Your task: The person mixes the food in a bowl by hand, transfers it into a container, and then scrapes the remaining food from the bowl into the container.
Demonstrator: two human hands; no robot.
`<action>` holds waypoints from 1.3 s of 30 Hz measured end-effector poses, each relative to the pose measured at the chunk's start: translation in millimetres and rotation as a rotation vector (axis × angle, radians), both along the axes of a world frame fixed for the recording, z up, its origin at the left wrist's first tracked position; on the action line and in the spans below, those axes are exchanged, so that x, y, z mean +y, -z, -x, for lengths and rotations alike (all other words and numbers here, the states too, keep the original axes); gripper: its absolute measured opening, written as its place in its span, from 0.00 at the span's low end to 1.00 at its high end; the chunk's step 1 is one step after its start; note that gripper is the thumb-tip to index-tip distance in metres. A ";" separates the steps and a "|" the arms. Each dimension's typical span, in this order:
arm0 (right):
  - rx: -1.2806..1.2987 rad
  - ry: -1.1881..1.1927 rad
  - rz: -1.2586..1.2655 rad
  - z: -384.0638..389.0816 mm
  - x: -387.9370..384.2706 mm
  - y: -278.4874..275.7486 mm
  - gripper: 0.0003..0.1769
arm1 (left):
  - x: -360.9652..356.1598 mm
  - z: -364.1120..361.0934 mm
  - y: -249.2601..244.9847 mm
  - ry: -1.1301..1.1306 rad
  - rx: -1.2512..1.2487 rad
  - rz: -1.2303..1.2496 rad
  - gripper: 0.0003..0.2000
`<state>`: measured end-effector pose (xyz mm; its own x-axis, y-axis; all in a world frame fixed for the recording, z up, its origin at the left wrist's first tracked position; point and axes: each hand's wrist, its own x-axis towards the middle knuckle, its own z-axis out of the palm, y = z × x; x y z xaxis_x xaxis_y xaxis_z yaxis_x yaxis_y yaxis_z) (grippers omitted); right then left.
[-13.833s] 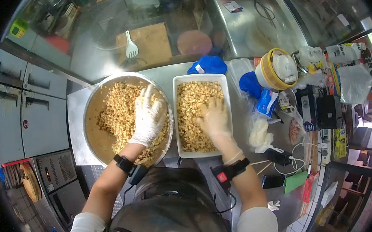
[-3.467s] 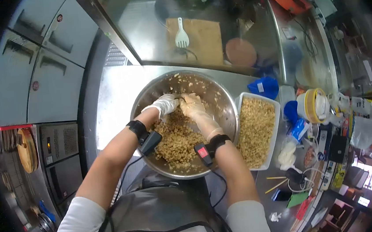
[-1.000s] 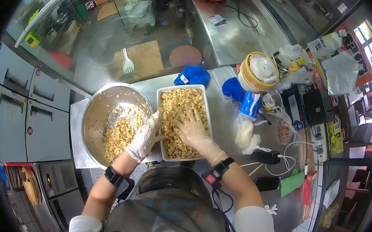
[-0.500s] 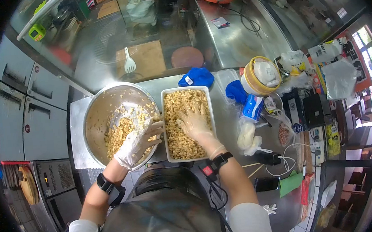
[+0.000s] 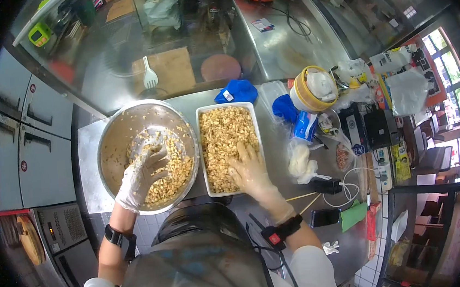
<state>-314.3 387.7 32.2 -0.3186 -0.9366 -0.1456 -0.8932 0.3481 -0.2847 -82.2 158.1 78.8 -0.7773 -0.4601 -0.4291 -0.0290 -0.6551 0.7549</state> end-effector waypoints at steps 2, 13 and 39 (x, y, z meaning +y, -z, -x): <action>-0.052 0.037 0.046 9.3 -24.1 -3.7 0.24 | -3.3 -2.4 -0.2 -0.033 -0.058 -0.001 0.26; 0.045 0.069 0.080 42.3 -59.7 37.4 0.28 | -20.3 -26.9 17.7 -0.127 -0.066 -0.083 0.24; 0.051 -0.062 0.028 -23.3 44.8 5.9 0.28 | -52.5 -19.6 21.3 -0.059 -0.022 -0.058 0.22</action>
<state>-291.0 432.5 26.3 -0.2660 -0.9583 -0.1044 -0.9264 0.2840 -0.2474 -62.6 105.6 57.5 -0.7395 -0.4788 -0.4731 -0.0055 -0.6985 0.7156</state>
